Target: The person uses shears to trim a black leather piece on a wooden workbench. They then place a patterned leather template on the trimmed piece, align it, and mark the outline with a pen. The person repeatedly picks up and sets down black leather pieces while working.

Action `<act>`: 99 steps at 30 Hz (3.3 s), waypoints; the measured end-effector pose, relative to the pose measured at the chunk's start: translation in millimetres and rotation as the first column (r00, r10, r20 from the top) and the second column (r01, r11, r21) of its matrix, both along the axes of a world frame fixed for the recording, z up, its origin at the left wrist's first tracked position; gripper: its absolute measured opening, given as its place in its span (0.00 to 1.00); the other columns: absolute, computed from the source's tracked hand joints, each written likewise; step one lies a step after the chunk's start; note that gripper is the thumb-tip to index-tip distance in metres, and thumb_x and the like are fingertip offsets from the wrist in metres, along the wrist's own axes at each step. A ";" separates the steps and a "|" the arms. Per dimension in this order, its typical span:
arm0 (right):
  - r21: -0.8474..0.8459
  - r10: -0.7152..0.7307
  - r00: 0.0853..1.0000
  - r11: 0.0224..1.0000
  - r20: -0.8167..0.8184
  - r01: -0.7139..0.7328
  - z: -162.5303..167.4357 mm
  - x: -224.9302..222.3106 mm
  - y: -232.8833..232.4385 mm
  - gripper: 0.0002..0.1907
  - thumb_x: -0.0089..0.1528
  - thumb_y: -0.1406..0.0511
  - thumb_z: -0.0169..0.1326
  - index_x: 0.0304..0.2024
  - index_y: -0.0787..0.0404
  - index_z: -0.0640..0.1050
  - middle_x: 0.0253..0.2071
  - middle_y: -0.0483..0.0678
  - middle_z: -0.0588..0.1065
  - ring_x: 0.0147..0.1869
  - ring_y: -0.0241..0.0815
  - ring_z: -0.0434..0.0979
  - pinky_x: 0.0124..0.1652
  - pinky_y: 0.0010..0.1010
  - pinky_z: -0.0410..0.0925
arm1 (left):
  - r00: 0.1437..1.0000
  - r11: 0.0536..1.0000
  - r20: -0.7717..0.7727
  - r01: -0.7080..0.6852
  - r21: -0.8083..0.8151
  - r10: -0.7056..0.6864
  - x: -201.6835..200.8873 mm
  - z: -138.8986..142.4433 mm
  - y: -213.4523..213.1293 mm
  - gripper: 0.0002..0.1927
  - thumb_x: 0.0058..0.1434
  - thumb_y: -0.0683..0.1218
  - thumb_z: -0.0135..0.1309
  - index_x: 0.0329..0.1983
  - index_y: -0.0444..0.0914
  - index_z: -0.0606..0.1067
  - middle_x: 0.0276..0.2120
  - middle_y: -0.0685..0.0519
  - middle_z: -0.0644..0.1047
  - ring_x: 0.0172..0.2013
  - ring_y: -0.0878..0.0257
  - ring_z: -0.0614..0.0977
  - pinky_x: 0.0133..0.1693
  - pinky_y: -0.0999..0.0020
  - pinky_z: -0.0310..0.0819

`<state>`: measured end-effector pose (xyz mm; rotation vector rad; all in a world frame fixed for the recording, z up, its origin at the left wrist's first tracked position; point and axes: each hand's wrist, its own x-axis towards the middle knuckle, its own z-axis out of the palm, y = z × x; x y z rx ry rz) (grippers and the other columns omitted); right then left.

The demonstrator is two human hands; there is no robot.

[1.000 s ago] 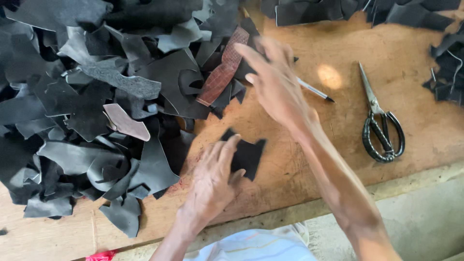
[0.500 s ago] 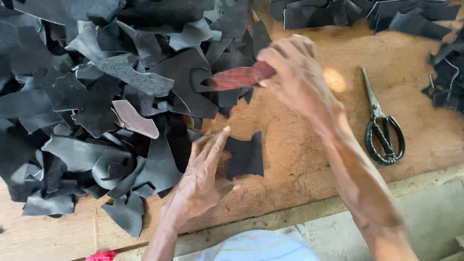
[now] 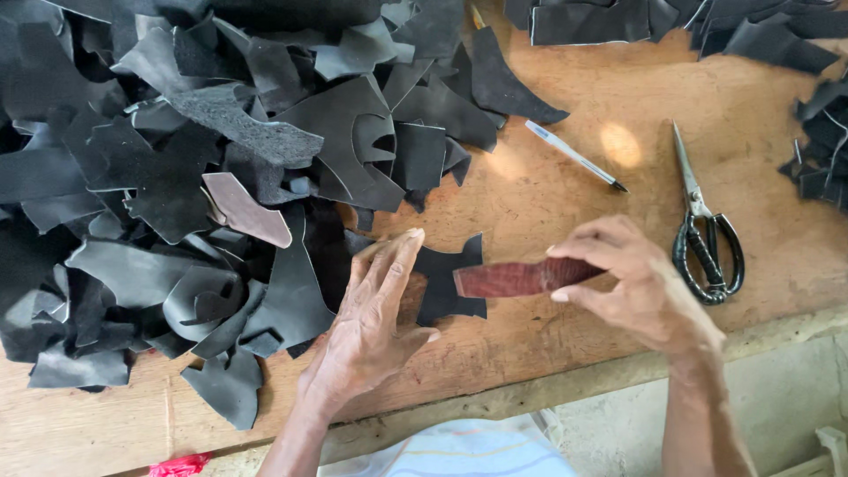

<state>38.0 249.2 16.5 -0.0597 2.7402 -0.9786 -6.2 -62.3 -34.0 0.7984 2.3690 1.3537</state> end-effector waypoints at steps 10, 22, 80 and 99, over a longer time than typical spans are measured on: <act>0.075 0.039 0.998 0.997 -0.053 -0.035 -13.7 4.5 -6.2 0.26 0.43 0.65 0.71 0.45 0.59 0.81 0.45 0.47 0.77 0.53 0.48 0.75 0.51 0.37 0.69 | 0.999 0.999 0.021 -0.029 -0.038 0.030 0.9 5.2 3.3 0.63 0.37 0.41 0.75 0.74 0.38 0.52 0.67 0.41 0.62 0.65 0.41 0.62 0.65 0.50 0.59; 0.002 -0.183 0.983 0.983 -0.024 0.183 -34.8 -19.2 -65.0 0.27 0.48 0.63 0.73 0.46 0.61 0.76 0.29 0.50 0.75 0.31 0.46 0.73 0.35 0.32 0.68 | 0.992 0.992 -0.096 -0.074 0.106 0.085 20.9 -6.9 12.6 0.55 0.41 0.41 0.71 0.73 0.33 0.56 0.68 0.35 0.60 0.67 0.37 0.62 0.65 0.47 0.61; -0.054 -0.120 0.991 0.991 0.054 0.123 -10.2 40.9 -41.2 0.21 0.47 0.64 0.70 0.44 0.58 0.84 0.43 0.47 0.78 0.45 0.42 0.80 0.41 0.31 0.72 | 0.929 0.956 -0.270 0.200 -0.212 -0.254 108.8 -19.4 20.9 0.25 0.69 0.50 0.50 0.65 0.31 0.71 0.67 0.39 0.66 0.69 0.44 0.66 0.69 0.46 0.55; 0.034 -0.096 0.995 0.995 -0.038 0.097 -25.5 56.4 -45.9 0.28 0.47 0.65 0.70 0.51 0.52 0.83 0.42 0.46 0.76 0.47 0.44 0.75 0.44 0.33 0.70 | 0.946 0.925 -0.160 0.222 -0.308 -0.280 115.5 -30.3 22.6 0.28 0.67 0.50 0.49 0.70 0.41 0.65 0.75 0.37 0.52 0.71 0.43 0.57 0.68 0.49 0.49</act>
